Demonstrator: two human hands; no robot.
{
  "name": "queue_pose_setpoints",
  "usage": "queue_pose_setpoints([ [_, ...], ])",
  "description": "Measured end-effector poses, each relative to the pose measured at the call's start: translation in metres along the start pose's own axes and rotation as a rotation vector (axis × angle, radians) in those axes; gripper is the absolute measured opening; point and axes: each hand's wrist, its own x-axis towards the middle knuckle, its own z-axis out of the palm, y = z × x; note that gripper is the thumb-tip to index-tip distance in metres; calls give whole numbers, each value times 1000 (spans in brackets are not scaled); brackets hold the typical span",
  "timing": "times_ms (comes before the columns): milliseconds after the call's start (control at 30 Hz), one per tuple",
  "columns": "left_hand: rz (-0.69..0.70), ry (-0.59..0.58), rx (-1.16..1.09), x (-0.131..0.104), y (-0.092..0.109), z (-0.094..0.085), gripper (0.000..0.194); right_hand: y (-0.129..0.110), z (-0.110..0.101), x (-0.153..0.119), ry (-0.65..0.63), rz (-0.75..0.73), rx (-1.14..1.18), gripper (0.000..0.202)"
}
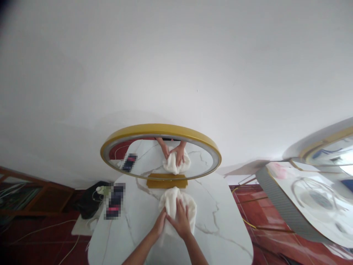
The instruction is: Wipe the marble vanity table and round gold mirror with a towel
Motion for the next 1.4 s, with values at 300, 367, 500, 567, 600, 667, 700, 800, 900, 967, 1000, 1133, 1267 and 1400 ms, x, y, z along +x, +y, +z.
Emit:
queue_pose_setpoints([
  [300,-54,-215,189,-2,18,19,61,13,-34,6,162,-43,319,56],
  [367,-9,-160,250,7,28,3,49,13,-45,10,220,-59,282,57],
  [500,107,63,414,27,50,-32,57,17,-62,29,395,17,209,61],
  [567,166,180,646,34,59,-47,67,21,-67,42,411,32,145,62],
  [600,180,219,788,37,62,-53,69,22,-68,48,394,29,109,62],
  [667,176,246,1032,41,65,-60,70,22,-66,59,347,24,51,65],
  [700,163,235,1095,42,65,-63,71,21,-63,62,326,21,31,66],
  [800,162,205,1163,42,61,-67,74,14,-51,66,269,-3,-4,68],
  [900,179,196,1192,40,58,-69,78,6,-43,63,190,-55,-34,70],
  [967,174,190,1211,39,58,-71,79,3,-42,61,165,-51,-61,70],
  [1000,166,186,1218,39,58,-72,79,2,-43,61,169,-20,-86,69],
  [1133,144,158,1229,40,58,-75,78,-4,-47,64,158,98,-194,67],
  [1267,150,160,1247,42,55,-76,80,-14,-57,64,15,51,-227,69],
  [1400,133,161,1267,42,53,-75,81,-29,-64,58,132,254,-333,58],
])
